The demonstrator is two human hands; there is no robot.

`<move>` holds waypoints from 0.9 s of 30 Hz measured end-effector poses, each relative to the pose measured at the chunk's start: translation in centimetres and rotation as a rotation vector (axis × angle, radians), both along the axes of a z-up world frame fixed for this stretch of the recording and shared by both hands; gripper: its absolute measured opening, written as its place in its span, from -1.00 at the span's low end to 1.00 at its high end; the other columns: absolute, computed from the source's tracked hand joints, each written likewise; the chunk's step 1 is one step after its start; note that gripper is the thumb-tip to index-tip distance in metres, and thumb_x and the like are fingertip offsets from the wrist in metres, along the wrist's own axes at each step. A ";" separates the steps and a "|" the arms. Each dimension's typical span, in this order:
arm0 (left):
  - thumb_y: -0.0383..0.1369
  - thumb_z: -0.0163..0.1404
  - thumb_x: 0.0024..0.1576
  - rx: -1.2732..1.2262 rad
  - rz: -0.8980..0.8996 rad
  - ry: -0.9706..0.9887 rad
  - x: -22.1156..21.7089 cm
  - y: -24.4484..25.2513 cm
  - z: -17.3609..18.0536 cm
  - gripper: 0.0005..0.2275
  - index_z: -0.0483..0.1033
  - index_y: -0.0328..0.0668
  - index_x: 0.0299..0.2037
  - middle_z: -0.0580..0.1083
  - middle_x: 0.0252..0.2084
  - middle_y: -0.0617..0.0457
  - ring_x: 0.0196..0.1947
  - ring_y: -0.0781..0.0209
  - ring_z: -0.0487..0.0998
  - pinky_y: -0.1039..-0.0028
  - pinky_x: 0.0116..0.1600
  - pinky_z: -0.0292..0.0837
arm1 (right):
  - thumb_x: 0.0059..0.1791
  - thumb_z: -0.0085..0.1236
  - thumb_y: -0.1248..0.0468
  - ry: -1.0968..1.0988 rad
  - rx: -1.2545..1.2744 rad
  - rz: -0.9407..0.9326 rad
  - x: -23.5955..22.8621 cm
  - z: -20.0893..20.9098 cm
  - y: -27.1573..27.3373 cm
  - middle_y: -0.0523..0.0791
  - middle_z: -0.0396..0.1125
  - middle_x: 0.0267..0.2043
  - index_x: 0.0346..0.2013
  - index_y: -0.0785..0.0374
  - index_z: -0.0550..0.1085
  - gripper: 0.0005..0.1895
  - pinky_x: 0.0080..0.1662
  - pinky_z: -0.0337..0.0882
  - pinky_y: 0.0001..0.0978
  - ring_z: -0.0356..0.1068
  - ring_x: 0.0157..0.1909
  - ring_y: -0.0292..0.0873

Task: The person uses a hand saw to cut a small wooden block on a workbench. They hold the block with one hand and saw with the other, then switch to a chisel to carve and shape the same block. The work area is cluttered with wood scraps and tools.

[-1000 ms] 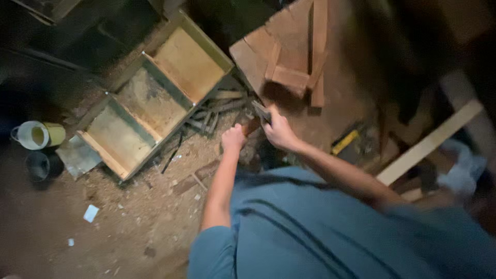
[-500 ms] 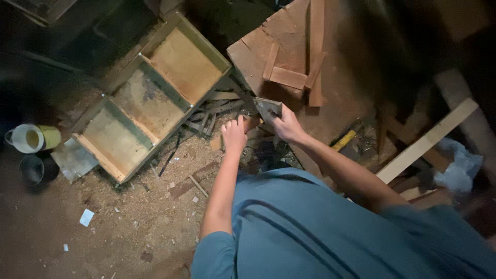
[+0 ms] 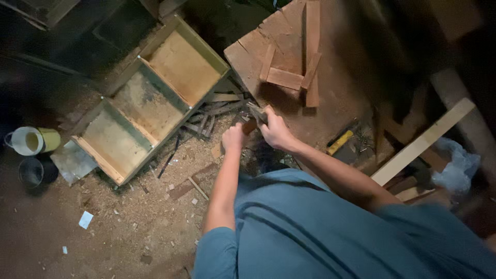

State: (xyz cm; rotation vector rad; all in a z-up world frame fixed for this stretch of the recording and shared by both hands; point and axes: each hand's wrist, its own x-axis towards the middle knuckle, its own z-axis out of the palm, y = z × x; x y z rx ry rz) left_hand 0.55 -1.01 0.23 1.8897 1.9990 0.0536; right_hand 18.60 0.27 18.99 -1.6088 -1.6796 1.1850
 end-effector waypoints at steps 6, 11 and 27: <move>-0.27 0.11 0.14 0.005 -0.131 0.126 0.6 -0.6 -2.8 -0.85 0.57 -0.15 -0.24 0.62 -0.32 -0.16 -0.29 -0.11 0.70 0.13 -0.20 0.63 | -0.01 -0.02 0.28 -0.108 -0.149 -0.031 1.2 4.2 -1.6 0.28 0.41 -0.17 0.06 0.34 0.32 -0.64 -0.07 0.42 0.03 0.47 -0.07 0.29; -0.19 0.13 0.01 -0.077 -0.072 0.081 2.0 -0.1 -1.2 -0.78 0.59 -0.14 -0.27 0.61 -0.31 -0.17 -0.27 -0.12 0.69 0.12 -0.17 0.61 | -0.01 -0.02 0.27 -0.068 -0.146 0.061 4.4 7.5 -0.9 0.16 0.41 -0.13 0.04 0.37 0.32 -0.64 -0.03 0.41 -0.08 0.46 -0.05 0.09; -0.12 -0.04 0.26 -0.166 -0.006 0.020 0.4 3.3 0.5 -0.72 0.56 -0.18 -0.19 0.59 -0.23 -0.29 -0.19 -0.20 0.65 0.07 -0.08 0.54 | 0.01 0.08 0.32 -0.050 0.095 0.108 1.6 7.8 1.1 0.31 0.38 -0.15 -0.02 0.40 0.29 -0.69 -0.06 0.39 0.09 0.39 -0.02 0.38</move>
